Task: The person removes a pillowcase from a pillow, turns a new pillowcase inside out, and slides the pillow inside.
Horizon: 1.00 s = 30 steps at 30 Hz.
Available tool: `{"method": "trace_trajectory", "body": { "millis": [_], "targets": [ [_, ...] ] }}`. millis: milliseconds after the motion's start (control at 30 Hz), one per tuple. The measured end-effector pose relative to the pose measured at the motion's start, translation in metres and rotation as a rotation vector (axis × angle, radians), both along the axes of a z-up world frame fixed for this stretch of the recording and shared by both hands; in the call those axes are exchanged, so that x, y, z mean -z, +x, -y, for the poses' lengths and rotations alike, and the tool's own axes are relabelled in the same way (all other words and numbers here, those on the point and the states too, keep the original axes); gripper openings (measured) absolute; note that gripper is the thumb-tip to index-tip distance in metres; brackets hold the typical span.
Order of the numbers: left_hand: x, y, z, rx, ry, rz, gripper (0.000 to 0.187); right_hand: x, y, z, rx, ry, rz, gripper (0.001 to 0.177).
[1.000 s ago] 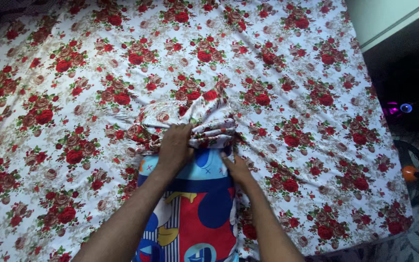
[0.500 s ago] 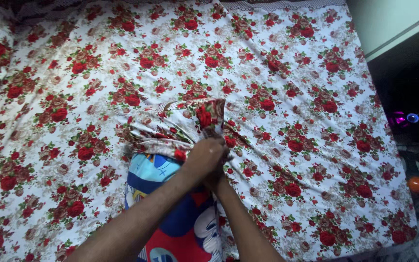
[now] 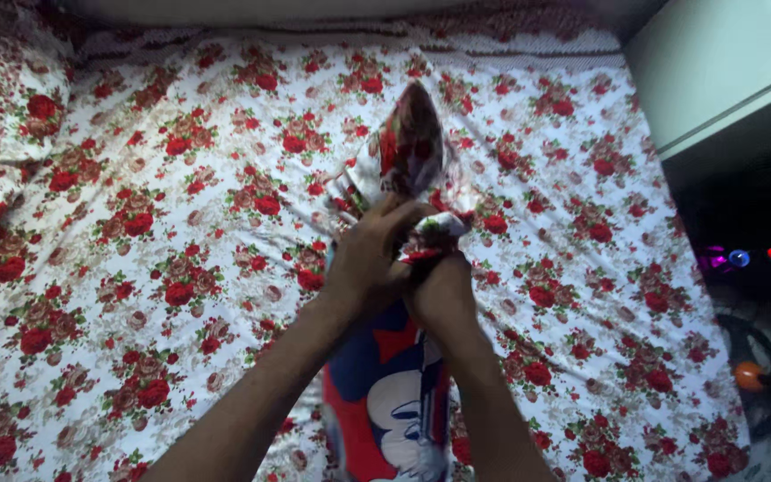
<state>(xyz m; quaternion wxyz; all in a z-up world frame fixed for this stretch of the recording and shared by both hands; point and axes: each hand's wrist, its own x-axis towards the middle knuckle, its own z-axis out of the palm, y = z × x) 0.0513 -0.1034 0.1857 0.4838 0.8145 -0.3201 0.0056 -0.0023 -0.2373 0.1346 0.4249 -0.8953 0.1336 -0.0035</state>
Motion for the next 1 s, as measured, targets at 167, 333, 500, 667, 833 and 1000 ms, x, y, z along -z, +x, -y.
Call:
{"method": "trace_trajectory", "body": {
  "millis": [167, 333, 500, 667, 833, 1000],
  "targets": [
    [-0.032, 0.002, -0.019, -0.021, -0.287, -0.094, 0.037, -0.039, 0.018, -0.013, -0.153, -0.239, 0.152, 0.023],
    [0.024, -0.001, -0.058, -0.246, -0.291, -0.113, 0.036, 0.024, 0.032, -0.056, -0.318, -0.553, -0.017, 0.017],
    [0.108, -0.009, -0.118, -0.601, -0.124, -0.311, 0.033, 0.049, 0.017, -0.084, -0.506, 0.109, 0.093, 0.055],
    [0.14, -0.021, -0.187, -0.692, 0.016, -0.194, 0.071, 0.08, 0.009, -0.096, -0.425, -0.28, 0.241, 0.073],
    [0.176, -0.027, -0.211, -0.773, 0.421, -0.207, 0.058, 0.122, 0.004, -0.12, -0.571, -0.21, 0.019, 0.081],
    [0.196, -0.023, -0.222, -0.822, 0.437, 0.028, 0.067, 0.132, -0.009, -0.145, -0.637, -0.254, 0.022, 0.081]
  ]
}}
